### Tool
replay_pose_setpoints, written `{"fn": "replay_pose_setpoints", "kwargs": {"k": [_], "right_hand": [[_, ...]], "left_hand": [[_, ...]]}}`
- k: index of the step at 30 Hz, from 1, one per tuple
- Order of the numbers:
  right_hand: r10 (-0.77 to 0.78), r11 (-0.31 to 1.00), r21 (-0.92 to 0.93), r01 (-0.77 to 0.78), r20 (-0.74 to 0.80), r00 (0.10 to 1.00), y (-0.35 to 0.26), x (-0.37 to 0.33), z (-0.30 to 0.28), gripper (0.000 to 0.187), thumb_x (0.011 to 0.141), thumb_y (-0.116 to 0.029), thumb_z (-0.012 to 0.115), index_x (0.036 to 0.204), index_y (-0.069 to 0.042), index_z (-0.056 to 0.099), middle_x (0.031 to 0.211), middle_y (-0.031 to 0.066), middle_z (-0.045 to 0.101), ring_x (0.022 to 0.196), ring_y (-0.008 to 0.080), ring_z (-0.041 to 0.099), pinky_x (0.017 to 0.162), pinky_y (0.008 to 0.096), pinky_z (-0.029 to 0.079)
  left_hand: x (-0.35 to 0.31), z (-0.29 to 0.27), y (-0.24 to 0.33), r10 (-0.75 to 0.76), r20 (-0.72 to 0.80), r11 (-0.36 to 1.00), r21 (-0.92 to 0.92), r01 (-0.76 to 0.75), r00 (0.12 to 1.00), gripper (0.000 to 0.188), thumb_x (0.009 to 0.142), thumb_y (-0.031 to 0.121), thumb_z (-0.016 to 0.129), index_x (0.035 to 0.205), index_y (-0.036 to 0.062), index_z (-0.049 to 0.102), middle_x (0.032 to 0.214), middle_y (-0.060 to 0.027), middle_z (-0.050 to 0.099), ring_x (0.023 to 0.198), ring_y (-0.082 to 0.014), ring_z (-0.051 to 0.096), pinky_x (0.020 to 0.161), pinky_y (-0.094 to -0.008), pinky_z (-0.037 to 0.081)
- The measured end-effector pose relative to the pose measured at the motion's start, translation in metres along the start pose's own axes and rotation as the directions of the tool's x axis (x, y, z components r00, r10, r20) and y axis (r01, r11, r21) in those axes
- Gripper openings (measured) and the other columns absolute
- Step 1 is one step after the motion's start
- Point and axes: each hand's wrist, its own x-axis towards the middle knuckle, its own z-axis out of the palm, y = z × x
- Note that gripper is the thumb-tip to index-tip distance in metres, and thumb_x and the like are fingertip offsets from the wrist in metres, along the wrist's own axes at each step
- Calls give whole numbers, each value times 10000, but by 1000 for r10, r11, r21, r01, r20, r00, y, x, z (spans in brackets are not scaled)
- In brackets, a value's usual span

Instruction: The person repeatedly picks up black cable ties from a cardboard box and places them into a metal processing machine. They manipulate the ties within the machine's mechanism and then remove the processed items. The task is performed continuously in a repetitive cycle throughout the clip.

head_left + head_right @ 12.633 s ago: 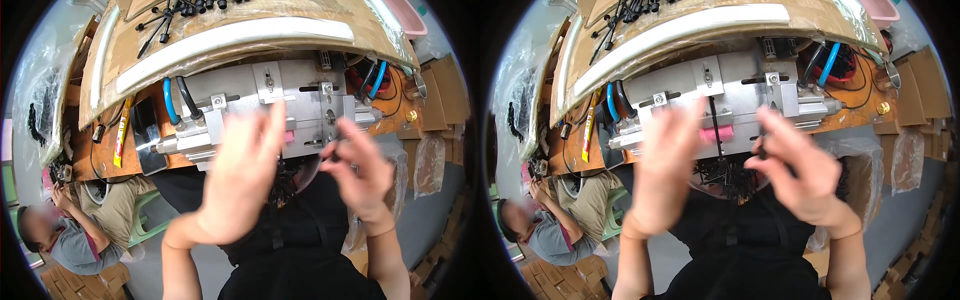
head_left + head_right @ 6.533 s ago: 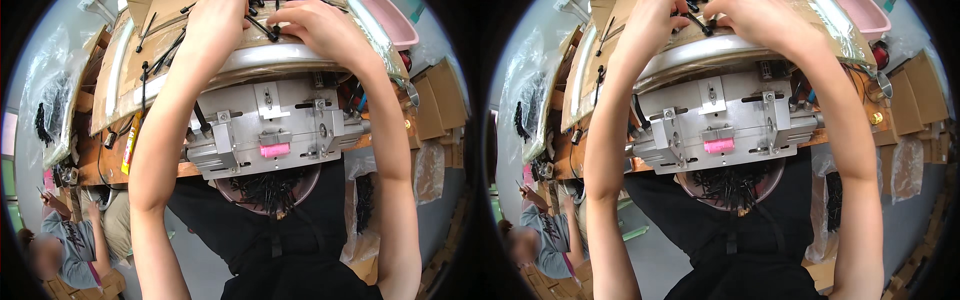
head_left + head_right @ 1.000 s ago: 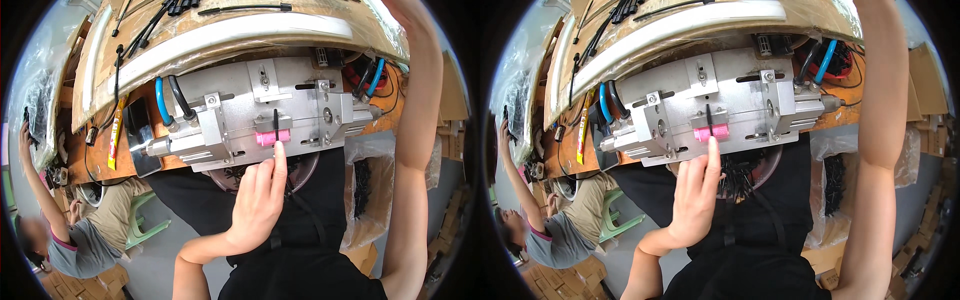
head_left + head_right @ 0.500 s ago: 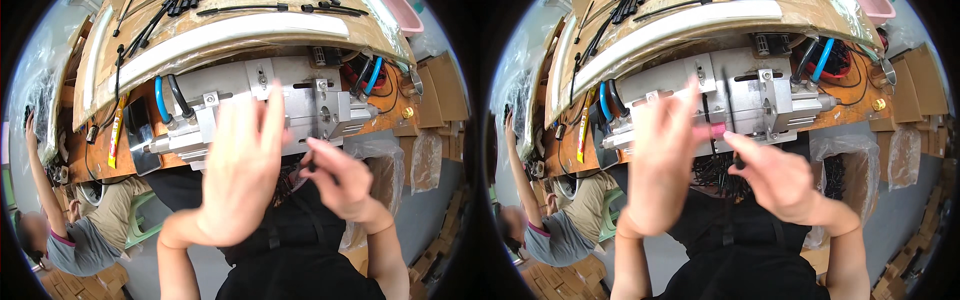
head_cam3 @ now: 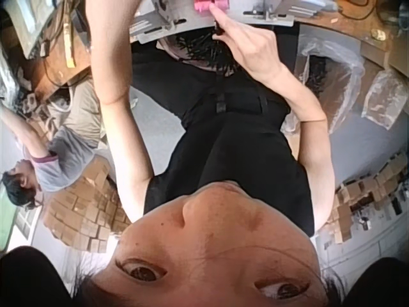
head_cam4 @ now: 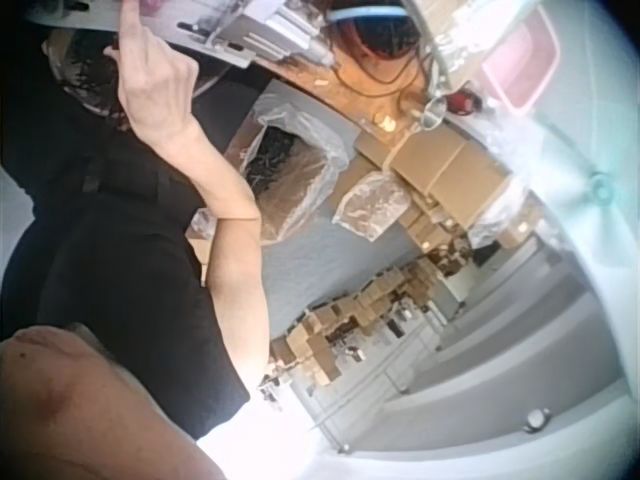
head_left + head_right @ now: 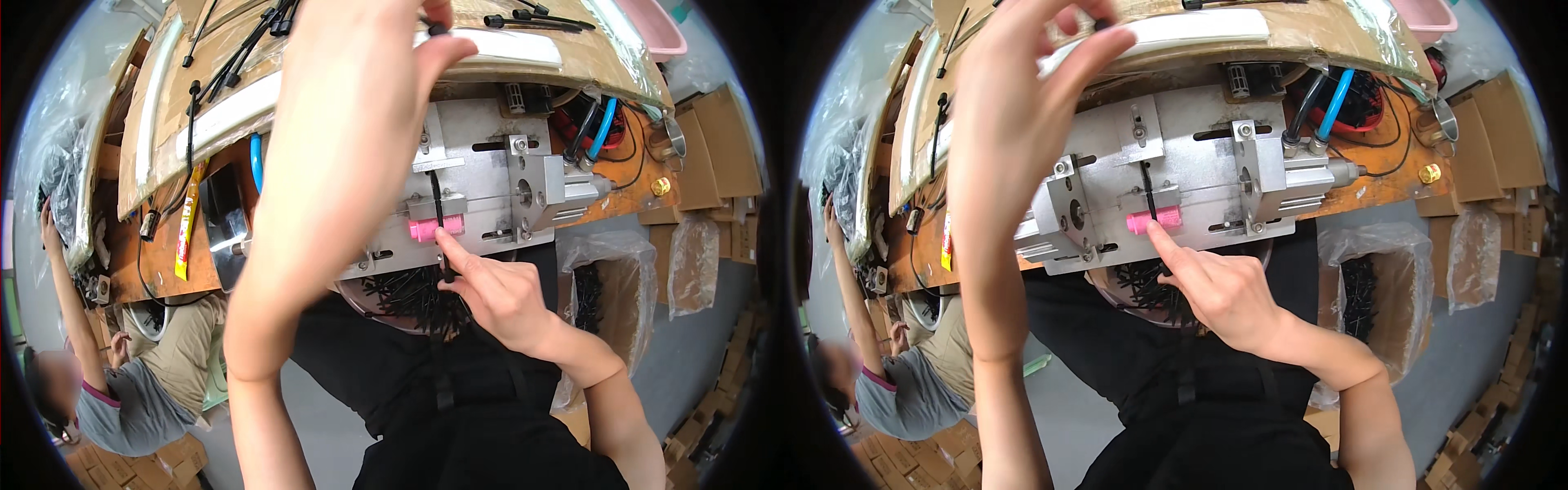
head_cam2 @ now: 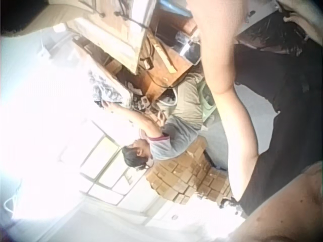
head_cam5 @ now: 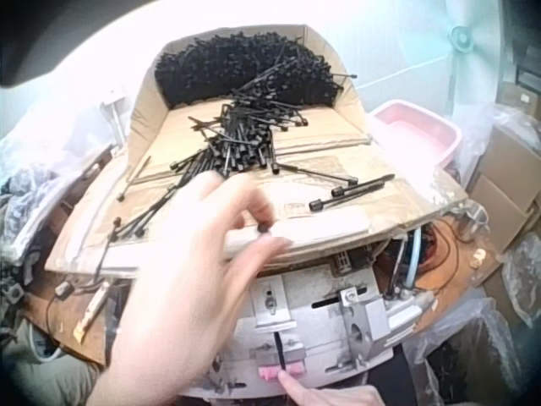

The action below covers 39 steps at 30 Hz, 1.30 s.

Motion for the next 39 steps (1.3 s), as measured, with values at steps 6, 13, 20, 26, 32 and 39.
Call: {"fn": "replay_pose_setpoints", "kwargs": {"k": [6, 13, 20, 26, 32, 39], "right_hand": [[-211, 877, -461, 135, -117, 970, 30, 93, -87, 309, 817, -39, 697, 1123, -13, 678, 899, 77, 712, 689, 138, 647, 538, 252, 474], [-74, 742, -644, 185, 197, 978, 25, 181, -128, 203, 886, -145, 663, 1014, 10, 696, 822, 114, 689, 720, 162, 665, 592, 273, 505], [101, 995, -7, -102, -67, 993, 44, 146, -147, 243, 905, -131, 638, 1107, 4, 663, 986, 106, 720, 782, 128, 667, 557, 211, 443], [22, 972, 234, 16, -158, 987, -10, 48, -70, 277, 738, 70, 720, 1007, 38, 666, 920, 152, 694, 764, 244, 689, 614, 290, 537], [-14, 998, 50, 24, -201, 980, -20, -7, -3, 561, 676, 137, 728, 1217, 92, 584, 920, 154, 691, 701, 233, 675, 582, 309, 534], [-26, 1000, 0, 26, -135, 991, -6, -6, 20, 594, 716, 83, 719, 1289, 74, 564, 859, 117, 684, 629, 185, 639, 542, 304, 495]], "left_hand": [[-117, -1, 20, -130, -17, 991, 25, 131, 991, 608, 657, -78, 761, 1239, -26, 595, 950, -96, 612, 794, -204, 525, 713, -331, 440], [-165, 38, 44, -182, 298, 981, 116, 153, 937, 739, 727, 3, 724, 1403, -72, 435, 940, -104, 511, 847, -261, 507, 772, -372, 449], [-162, 45, 29, -124, 286, 984, 157, 81, 950, 715, 734, -50, 602, 1411, -122, 381, 913, -80, 463, 817, -199, 494, 775, -282, 479], [-138, 23, 19, -169, 377, 981, 151, 119, 911, 671, 760, -31, 594, 1411, -47, 435, 906, -95, 484, 857, -223, 518, 787, -306, 478], [-16, 2, -69, 71, -158, 953, 302, -20, 985, 256, 862, 37, 646, 1118, 47, 639, 842, -117, 591, 767, -246, 573, 751, -348, 473], [26, -3, -97, -148, 78, 978, 157, 134, 986, 147, 819, 11, 670, 959, -10, 633, 885, -183, 646, 879, -316, 629, 800, -383, 488]]}}
